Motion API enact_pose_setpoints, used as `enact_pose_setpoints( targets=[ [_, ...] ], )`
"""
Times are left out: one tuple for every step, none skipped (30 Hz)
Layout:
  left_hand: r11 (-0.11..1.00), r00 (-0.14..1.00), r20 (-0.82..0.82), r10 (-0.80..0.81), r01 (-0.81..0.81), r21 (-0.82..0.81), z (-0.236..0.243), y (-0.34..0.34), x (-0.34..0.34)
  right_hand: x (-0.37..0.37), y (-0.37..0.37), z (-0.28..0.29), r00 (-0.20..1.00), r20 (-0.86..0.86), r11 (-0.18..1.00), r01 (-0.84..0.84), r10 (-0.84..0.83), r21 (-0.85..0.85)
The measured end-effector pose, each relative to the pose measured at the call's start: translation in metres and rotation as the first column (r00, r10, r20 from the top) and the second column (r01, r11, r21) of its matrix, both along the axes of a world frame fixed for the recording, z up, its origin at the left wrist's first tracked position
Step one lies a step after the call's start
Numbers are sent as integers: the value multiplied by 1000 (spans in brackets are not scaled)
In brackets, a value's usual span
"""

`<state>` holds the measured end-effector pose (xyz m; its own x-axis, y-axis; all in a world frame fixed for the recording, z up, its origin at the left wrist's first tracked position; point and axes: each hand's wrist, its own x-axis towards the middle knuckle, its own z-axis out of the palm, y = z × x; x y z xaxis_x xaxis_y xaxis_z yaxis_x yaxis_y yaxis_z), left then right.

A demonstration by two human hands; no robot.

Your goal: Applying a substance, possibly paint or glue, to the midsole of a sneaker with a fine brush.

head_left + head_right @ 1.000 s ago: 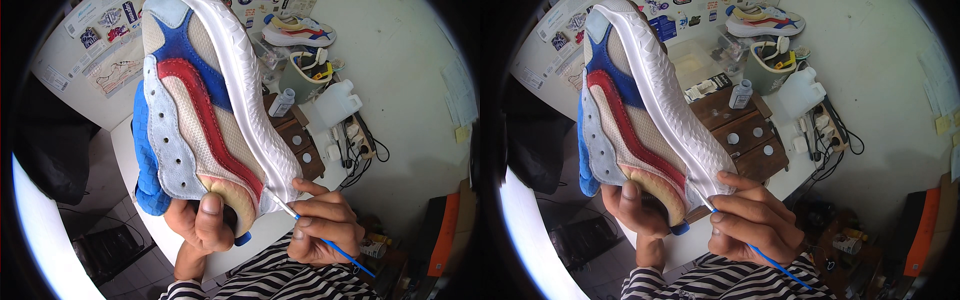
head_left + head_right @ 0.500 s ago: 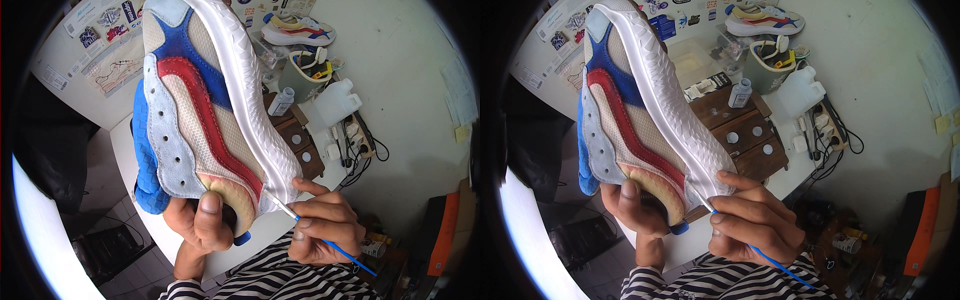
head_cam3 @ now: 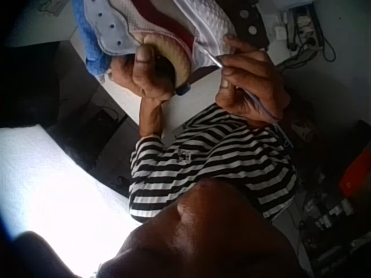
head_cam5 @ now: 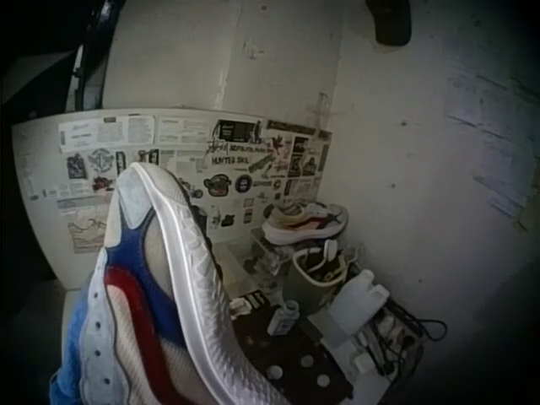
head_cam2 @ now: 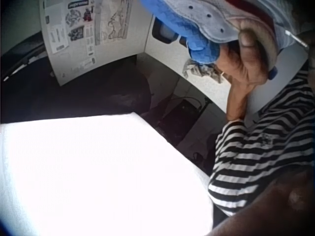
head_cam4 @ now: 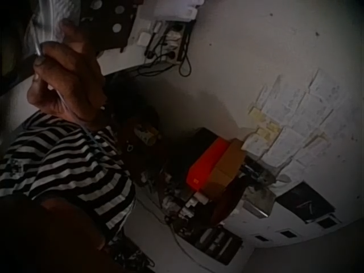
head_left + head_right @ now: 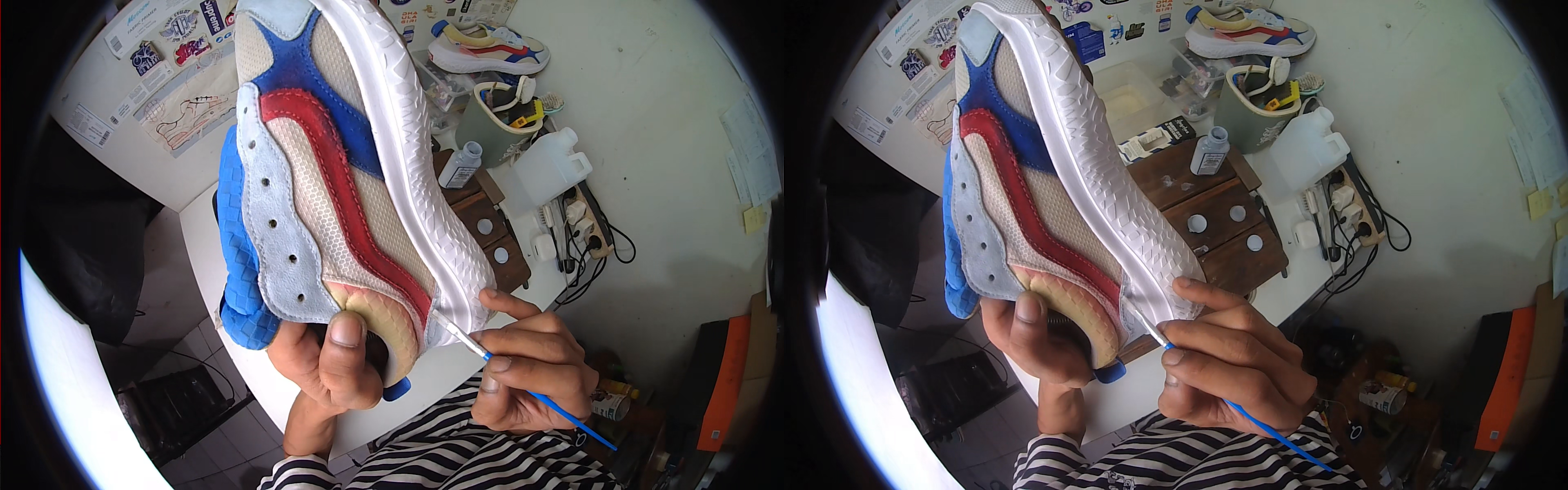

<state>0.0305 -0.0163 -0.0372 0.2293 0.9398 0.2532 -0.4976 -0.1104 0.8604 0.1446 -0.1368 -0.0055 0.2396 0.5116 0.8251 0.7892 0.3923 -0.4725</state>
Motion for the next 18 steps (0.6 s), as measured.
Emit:
enact_pose_setpoints(
  targets=[
    [1000,1000,2,-1,1,0,0,0,0,-1,1,-1,1000,-12,999,21,-20,30],
    [1000,1000,3,-2,2,-1,0,-1,0,-2,2,-2,999,-25,997,41,-40,61],
    [1000,1000,4,-1,1,-1,1,-1,1,-2,2,-2,999,-25,997,40,-39,61],
    [1000,1000,4,0,0,-1,1,-1,1,0,3,-1,999,-11,998,34,-33,52],
    [1000,1000,4,1,-1,-2,0,-1,-1,0,2,-1,1000,3,999,28,-28,43],
    [1000,1000,6,0,0,-2,0,0,0,1,2,0,1000,3,999,29,-29,43],
    [1000,1000,8,-1,1,-3,0,0,0,1,1,1,1000,9,1000,15,-15,17],
    [1000,1000,10,-3,3,-4,0,0,0,2,0,2,1000,15,1000,1,-1,-8],
    [1000,1000,9,-2,2,-5,0,1,0,2,-1,2,1000,14,1000,0,0,-8],
    [1000,1000,9,-2,2,-5,-1,0,-1,2,-1,2,1000,9,1000,-14,14,-15],
    [1000,1000,9,-1,1,-6,-1,0,-1,2,-2,2,1000,4,999,-27,27,-21],
    [1000,1000,9,-1,1,-6,-1,0,-1,1,-1,2,1000,4,999,-27,28,-21],
    [1000,1000,10,0,0,-7,-1,0,-1,0,-1,1,1000,-9,1000,-10,10,-1],
    [1000,1000,10,0,0,-7,-1,0,-1,-1,0,0,1000,-23,1000,7,-7,19],
    [1000,1000,12,-1,1,-8,-1,0,0,0,0,0,1000,-22,1000,9,-8,19],
    [1000,1000,13,-3,3,-9,-1,0,0,1,0,0,1000,-9,1000,11,-11,18],
    [1000,1000,15,-4,4,-10,-1,0,0,2,0,0,1000,3,1000,13,-13,16],
    [1000,1000,15,-4,4,-11,-2,0,0,2,0,0,1000,3,1000,12,-12,16]
  ],
)
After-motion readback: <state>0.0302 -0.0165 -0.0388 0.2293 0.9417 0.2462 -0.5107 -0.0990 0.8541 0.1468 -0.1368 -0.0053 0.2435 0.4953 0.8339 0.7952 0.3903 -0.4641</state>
